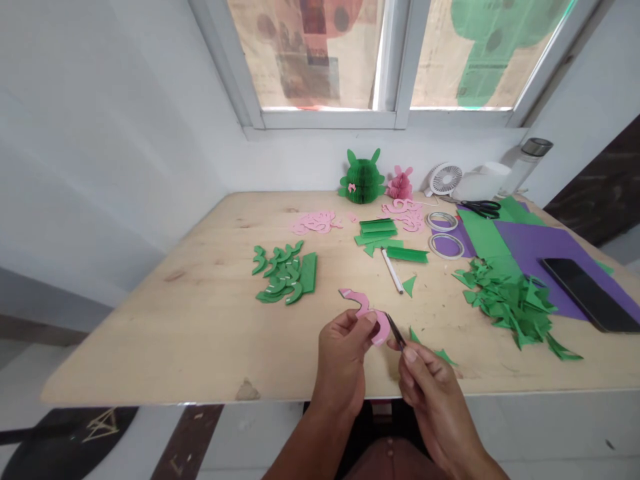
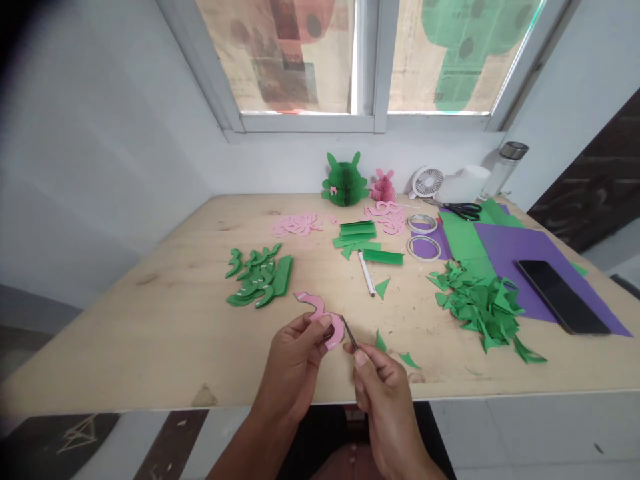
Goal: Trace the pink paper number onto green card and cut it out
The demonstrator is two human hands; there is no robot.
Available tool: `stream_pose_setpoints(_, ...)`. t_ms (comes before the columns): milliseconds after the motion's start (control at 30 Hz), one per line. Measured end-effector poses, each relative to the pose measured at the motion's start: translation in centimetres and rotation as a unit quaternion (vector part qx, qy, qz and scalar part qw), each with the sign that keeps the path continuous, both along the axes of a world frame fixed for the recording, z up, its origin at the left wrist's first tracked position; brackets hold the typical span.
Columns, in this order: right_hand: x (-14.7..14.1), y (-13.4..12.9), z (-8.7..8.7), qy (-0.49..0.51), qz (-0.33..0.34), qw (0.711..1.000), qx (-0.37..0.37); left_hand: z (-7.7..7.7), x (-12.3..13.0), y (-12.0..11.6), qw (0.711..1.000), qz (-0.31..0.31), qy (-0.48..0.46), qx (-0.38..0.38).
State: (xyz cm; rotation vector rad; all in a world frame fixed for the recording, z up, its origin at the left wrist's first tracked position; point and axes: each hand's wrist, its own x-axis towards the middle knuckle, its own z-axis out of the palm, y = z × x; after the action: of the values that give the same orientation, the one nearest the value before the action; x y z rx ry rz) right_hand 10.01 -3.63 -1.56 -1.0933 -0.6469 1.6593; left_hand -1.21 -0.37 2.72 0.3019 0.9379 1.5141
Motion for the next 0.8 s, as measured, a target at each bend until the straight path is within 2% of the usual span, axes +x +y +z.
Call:
stream_pose_setpoints(367, 0.43, 0.30, 0.29, -0.028, 0.025, 0.999, 0.016, -0.11, -0.34, 0.25, 0.995, -0.076, 0.054, 0.026)
stream_pose_setpoints(800, 0.47, 0.58, 0.40, -0.050, 0.029, 0.998, 0.019, -0.30, -0.48, 0.18, 0.995, -0.078, 0.055, 0.024)
